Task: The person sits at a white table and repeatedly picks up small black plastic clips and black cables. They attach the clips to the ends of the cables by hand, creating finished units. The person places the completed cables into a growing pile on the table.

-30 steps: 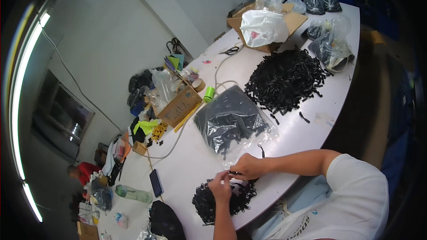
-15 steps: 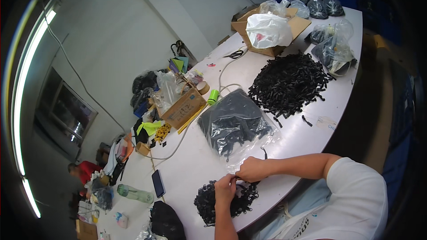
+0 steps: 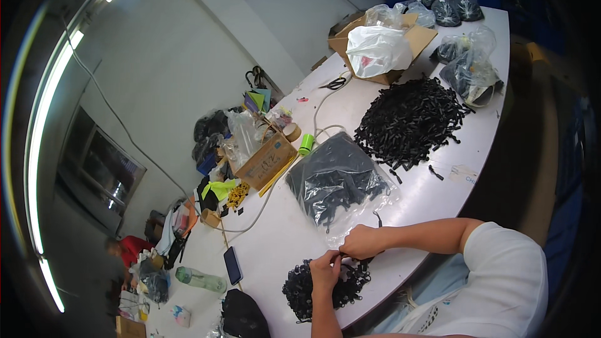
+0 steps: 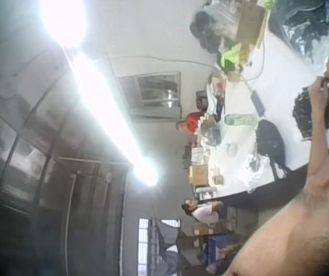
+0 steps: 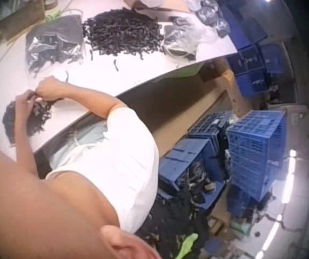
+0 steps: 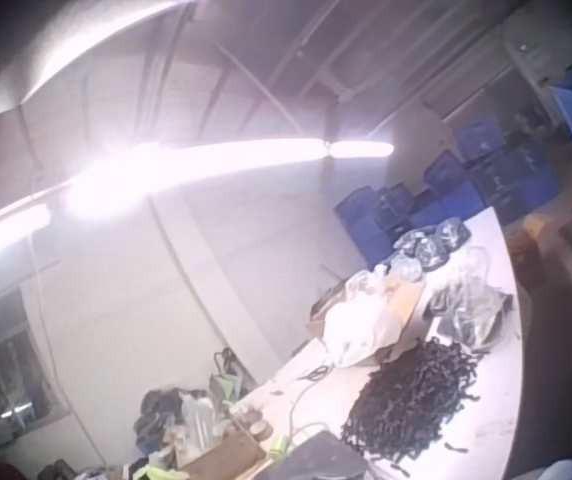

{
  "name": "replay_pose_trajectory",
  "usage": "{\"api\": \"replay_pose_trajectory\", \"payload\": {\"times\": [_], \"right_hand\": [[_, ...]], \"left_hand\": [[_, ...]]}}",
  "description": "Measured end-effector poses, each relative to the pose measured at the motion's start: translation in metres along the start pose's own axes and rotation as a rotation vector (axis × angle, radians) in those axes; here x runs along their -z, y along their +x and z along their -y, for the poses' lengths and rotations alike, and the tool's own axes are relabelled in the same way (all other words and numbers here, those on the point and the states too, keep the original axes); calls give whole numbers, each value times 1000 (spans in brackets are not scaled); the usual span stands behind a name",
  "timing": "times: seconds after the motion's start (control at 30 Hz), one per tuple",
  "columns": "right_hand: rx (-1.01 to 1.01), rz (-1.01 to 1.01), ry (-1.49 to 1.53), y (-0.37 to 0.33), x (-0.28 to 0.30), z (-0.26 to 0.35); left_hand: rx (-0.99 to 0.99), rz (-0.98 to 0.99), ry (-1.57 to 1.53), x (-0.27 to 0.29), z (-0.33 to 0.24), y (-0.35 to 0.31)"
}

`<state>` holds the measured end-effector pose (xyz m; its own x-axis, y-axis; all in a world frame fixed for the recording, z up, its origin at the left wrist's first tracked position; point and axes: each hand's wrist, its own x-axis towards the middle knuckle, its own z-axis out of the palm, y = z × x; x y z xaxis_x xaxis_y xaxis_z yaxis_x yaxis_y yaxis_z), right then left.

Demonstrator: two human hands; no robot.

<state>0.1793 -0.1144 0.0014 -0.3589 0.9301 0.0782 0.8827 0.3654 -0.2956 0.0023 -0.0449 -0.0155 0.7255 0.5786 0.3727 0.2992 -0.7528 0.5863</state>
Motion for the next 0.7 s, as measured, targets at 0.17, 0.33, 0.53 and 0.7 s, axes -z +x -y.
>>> {"api": "replay_pose_trajectory", "payload": {"times": [0.17, 0.33, 0.53, 0.7], "right_hand": [[-1, -2, -22, 2, -3, -2], [-20, -3, -71, 0, 2, -4], [-34, -41, -62, 0, 1, -4], [-32, -37, -67, 1, -6, -6]], "left_hand": [[60, -38, -133, -5, -1, -1], [39, -80, -198, -7, -8, 1], [-3, -65, -19, -11, -13, 1], [-54, -72, 95, -10, -11, 2]]}}
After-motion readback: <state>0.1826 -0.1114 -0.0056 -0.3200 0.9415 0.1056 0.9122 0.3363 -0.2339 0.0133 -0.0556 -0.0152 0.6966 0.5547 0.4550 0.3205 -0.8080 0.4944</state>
